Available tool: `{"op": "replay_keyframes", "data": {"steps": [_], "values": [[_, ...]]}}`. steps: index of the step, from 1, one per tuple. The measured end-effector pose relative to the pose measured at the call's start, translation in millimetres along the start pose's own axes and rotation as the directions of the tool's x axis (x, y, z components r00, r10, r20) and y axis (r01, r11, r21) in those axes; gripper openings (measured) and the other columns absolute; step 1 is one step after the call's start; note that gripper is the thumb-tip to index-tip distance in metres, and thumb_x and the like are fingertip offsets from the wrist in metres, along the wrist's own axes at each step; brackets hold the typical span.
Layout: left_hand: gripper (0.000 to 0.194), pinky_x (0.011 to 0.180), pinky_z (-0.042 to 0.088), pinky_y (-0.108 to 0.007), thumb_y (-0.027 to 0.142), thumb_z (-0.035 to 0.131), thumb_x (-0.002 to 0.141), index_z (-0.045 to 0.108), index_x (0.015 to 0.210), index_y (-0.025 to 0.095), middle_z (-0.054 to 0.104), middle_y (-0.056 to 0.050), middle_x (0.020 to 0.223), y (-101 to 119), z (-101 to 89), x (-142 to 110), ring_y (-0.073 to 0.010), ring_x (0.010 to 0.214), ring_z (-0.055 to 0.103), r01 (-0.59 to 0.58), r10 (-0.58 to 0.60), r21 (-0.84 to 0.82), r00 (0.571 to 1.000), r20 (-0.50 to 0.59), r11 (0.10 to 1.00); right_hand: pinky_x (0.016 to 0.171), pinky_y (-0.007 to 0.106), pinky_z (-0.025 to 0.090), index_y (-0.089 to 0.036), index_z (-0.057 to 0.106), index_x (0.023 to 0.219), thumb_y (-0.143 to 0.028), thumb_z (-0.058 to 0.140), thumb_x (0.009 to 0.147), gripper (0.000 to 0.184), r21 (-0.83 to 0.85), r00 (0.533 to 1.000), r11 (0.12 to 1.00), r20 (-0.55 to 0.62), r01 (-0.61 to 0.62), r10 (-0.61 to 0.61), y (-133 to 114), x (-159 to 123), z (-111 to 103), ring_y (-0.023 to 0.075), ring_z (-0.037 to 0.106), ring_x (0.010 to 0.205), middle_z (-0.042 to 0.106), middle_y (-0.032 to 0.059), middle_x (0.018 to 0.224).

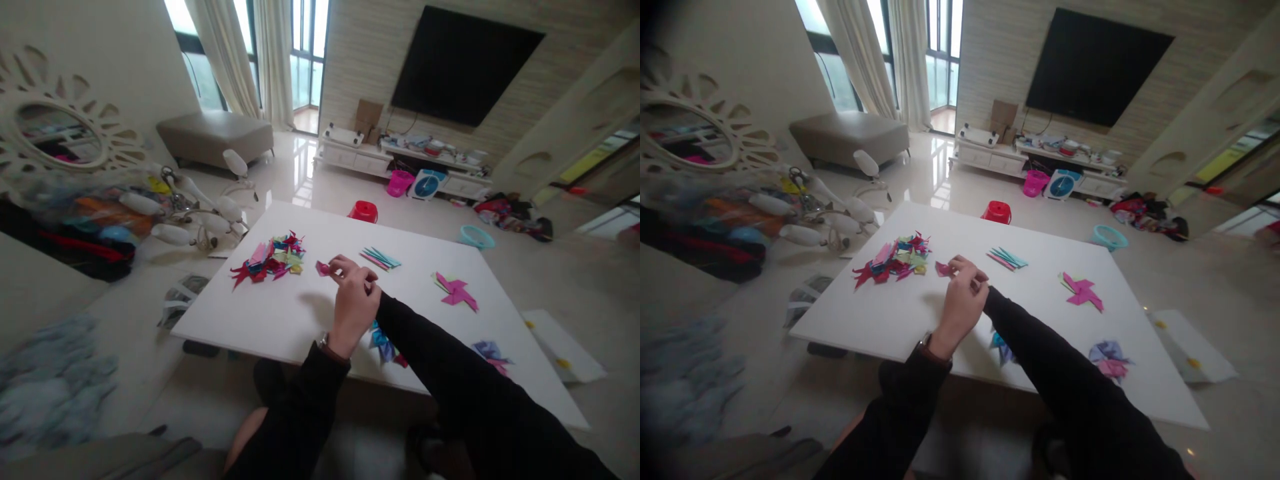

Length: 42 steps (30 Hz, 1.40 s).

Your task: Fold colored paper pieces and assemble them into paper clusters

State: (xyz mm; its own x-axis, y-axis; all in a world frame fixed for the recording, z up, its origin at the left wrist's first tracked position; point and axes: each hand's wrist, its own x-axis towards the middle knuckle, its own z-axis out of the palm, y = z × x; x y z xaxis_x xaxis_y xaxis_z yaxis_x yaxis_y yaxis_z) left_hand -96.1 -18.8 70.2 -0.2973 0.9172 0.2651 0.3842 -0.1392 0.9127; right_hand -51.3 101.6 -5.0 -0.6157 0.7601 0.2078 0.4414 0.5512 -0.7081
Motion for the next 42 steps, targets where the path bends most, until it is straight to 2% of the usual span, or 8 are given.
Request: {"op": "replay_keyframes", "data": {"steps": [3, 6, 10, 13, 16, 20, 27, 42], "values": [[0.013, 0.079, 0.049, -0.028, 0.012, 0.056, 0.085, 0.066, 0.089, 0.019, 0.071, -0.004, 0.093, -2.2, 1.5, 1.4, -0.0161, 0.082, 0.064, 0.019, -0.022, 0.043, 0.997, 0.068, 0.999, 0.075, 0.030, 0.052, -0.020, 0.068, 0.090, -0.029, 0.067, 0.086, 0.010, 0.057, 0.997, 0.997, -0.066, -0.048, 0.052, 22.3, -65.3, -69.1, 0.0193, 0.065, 0.088, 0.069, 0.0062, 0.096], [0.013, 0.076, 0.048, -0.028, 0.017, 0.058, 0.085, 0.069, 0.091, 0.020, 0.072, -0.003, 0.087, -6.2, 8.0, 0.1, -0.0167, 0.079, 0.064, 0.067, -0.095, 0.140, 0.975, 0.202, 0.988, 0.067, 0.030, 0.053, -0.020, 0.066, 0.085, -0.040, 0.074, 0.081, 0.021, 0.353, 0.921, 0.895, -0.172, -0.274, 0.350, 47.8, -135.2, -119.5, 0.0213, 0.070, 0.082, 0.073, 0.0088, 0.094], [0.015, 0.075, 0.047, -0.030, 0.021, 0.057, 0.085, 0.070, 0.092, 0.022, 0.073, -0.003, 0.086, -12.9, 27.1, -5.0, -0.0186, 0.080, 0.066, 0.040, -0.139, 0.281, 0.929, 0.342, 0.959, 0.067, 0.030, 0.053, -0.021, 0.068, 0.082, -0.044, 0.082, 0.073, 0.029, 0.437, 0.830, 0.825, -0.253, -0.360, 0.497, 70.1, -207.4, -146.7, 0.0220, 0.071, 0.082, 0.075, 0.0104, 0.095], [0.017, 0.077, 0.047, -0.031, 0.022, 0.057, 0.085, 0.071, 0.095, 0.023, 0.075, -0.003, 0.088, -18.6, 44.0, -6.9, -0.0202, 0.083, 0.068, 0.005, -0.158, 0.368, 0.909, 0.385, 0.930, 0.068, 0.030, 0.053, -0.022, 0.070, 0.076, -0.039, 0.081, 0.076, 0.020, 0.324, 0.888, 0.884, -0.205, -0.336, 0.412, 73.4, -230.5, -149.9, 0.0205, 0.069, 0.084, 0.074, 0.0102, 0.101], [0.017, 0.079, 0.048, -0.031, 0.025, 0.058, 0.085, 0.072, 0.095, 0.023, 0.076, -0.004, 0.091, -23.4, 58.0, -6.3, -0.0215, 0.086, 0.068, -0.043, -0.166, 0.437, 0.888, 0.429, 0.898, 0.070, 0.029, 0.053, -0.023, 0.072, 0.075, -0.036, 0.081, 0.075, 0.016, 0.245, 0.899, 0.922, -0.250, -0.301, 0.360, 76.9, -231.5, -154.5, 0.0211, 0.066, 0.090, 0.073, 0.0096, 0.102], [0.018, 0.083, 0.049, -0.031, 0.027, 0.058, 0.087, 0.074, 0.095, 0.023, 0.076, -0.006, 0.096, -29.9, 70.7, -6.2, -0.0226, 0.091, 0.069, -0.088, -0.193, 0.484, 0.843, 0.501, 0.871, 0.064, 0.029, 0.051, -0.021, 0.070, 0.081, -0.041, 0.079, 0.076, 0.022, 0.346, 0.787, 0.875, -0.407, -0.338, 0.464, 94.6, -223.9, -163.4, 0.0188, 0.064, 0.075, 0.070, 0.0070, 0.087], [0.024, 0.086, 0.049, -0.034, 0.028, 0.062, 0.086, 0.073, 0.106, 0.023, 0.075, -0.012, 0.105, -59.6, 82.8, -15.5, -0.0271, 0.097, 0.069, -0.176, -0.319, 0.584, 0.696, 0.644, 0.793, 0.065, 0.029, 0.047, -0.020, 0.072, 0.075, -0.026, 0.075, 0.081, 0.009, 0.074, 0.881, 0.949, -0.357, -0.306, 0.312, 106.6, -211.8, -147.7, 0.0144, 0.058, 0.068, 0.062, 0.0039, 0.083], [0.045, 0.099, 0.045, -0.035, 0.045, 0.056, 0.093, 0.058, 0.130, 0.021, 0.065, -0.016, 0.132, -107.3, 101.8, -39.5, -0.0294, 0.121, 0.063, -0.226, -0.344, 0.581, 0.621, 0.705, 0.782, 0.078, 0.030, 0.043, -0.018, 0.075, 0.080, -0.009, 0.061, 0.086, 0.018, -0.288, 0.947, 0.902, -0.118, -0.322, 0.300, 109.5, -187.0, -88.9, 0.0188, 0.061, 0.080, 0.068, 0.0071, 0.086]]}}
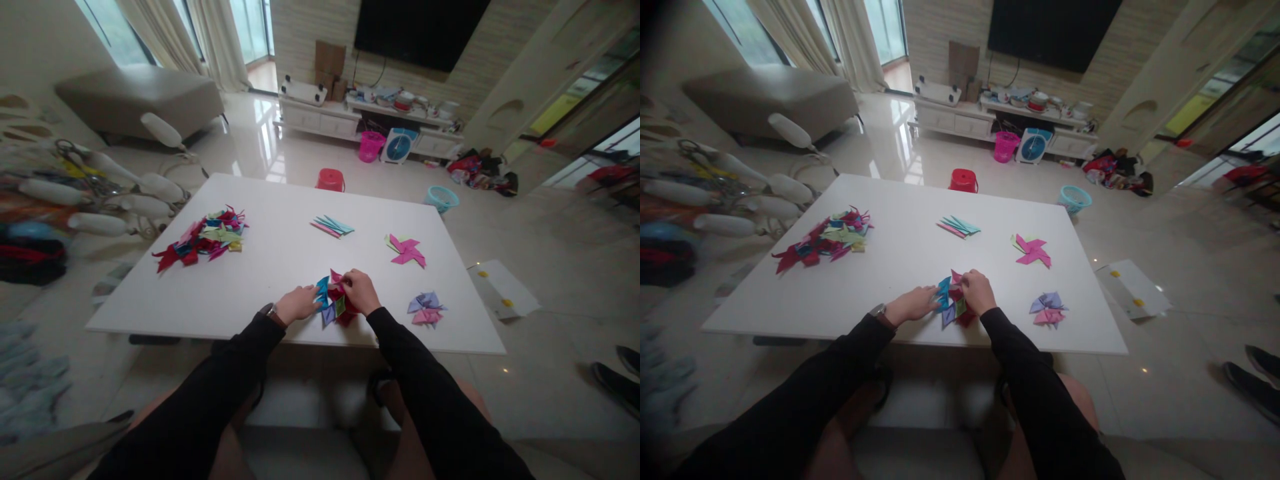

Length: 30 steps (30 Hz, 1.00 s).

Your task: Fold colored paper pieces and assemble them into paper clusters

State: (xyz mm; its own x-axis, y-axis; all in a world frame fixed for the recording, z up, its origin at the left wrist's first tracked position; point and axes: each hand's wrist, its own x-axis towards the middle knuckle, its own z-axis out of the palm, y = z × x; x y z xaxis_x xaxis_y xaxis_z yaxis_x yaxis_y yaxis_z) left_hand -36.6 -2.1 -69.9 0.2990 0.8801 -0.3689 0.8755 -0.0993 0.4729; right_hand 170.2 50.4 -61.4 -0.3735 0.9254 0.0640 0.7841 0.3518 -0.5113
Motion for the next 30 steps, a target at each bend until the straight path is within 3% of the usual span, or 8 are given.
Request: {"op": "replay_keyframes", "data": {"steps": [8, 13, 20, 30], "values": [[0.047, 0.099, 0.048, -0.038, 0.048, 0.049, 0.096, 0.055, 0.136, 0.024, 0.062, -0.013, 0.140, 0.5, 2.4, 0.4, -0.0302, 0.121, 0.064, -0.091, 0.089, 0.078, 0.996, 0.031, 0.993, 0.081, 0.027, 0.041, -0.018, 0.076, 0.093, -0.016, 0.056, 0.094, 0.020, -0.178, 0.999, 0.984, 0.035, -0.032, 0.039, -6.7, 2.2, 9.1, 0.0176, 0.063, 0.087, 0.070, 0.0078, 0.096], [0.043, 0.096, 0.049, -0.039, 0.048, 0.052, 0.093, 0.062, 0.126, 0.022, 0.067, -0.015, 0.131, 2.1, 4.7, 1.6, -0.0309, 0.115, 0.067, -0.047, 0.043, 0.104, 0.998, 0.037, 0.993, 0.079, 0.026, 0.040, -0.018, 0.075, 0.093, -0.018, 0.054, 0.097, 0.022, -0.235, 0.996, 0.972, 0.079, -0.015, 0.035, -10.1, 1.3, 13.8, 0.0174, 0.063, 0.086, 0.069, 0.0077, 0.094], [0.040, 0.092, 0.050, -0.040, 0.048, 0.053, 0.092, 0.064, 0.116, 0.018, 0.070, -0.019, 0.123, -5.6, 2.0, -1.5, -0.0326, 0.111, 0.068, 0.009, -0.015, 0.111, 0.999, 0.048, 0.994, 0.080, 0.027, 0.040, -0.018, 0.074, 0.094, -0.020, 0.054, 0.098, 0.021, -0.229, 0.996, 0.973, 0.075, -0.020, 0.039, -12.7, -0.3, 16.7, 0.0179, 0.063, 0.090, 0.070, 0.0079, 0.096], [0.043, 0.093, 0.051, -0.040, 0.043, 0.055, 0.092, 0.058, 0.127, 0.019, 0.069, -0.018, 0.126, -2.7, 2.8, -2.6, -0.0323, 0.113, 0.068, -0.028, 0.025, 0.075, 0.999, 0.043, 0.997, 0.078, 0.025, 0.040, -0.019, 0.072, 0.094, -0.015, 0.055, 0.094, 0.017, -0.221, 0.995, 0.975, 0.096, 0.013, 0.009, -14.8, -5.1, 16.2, 0.0164, 0.063, 0.088, 0.067, 0.0067, 0.100]]}}
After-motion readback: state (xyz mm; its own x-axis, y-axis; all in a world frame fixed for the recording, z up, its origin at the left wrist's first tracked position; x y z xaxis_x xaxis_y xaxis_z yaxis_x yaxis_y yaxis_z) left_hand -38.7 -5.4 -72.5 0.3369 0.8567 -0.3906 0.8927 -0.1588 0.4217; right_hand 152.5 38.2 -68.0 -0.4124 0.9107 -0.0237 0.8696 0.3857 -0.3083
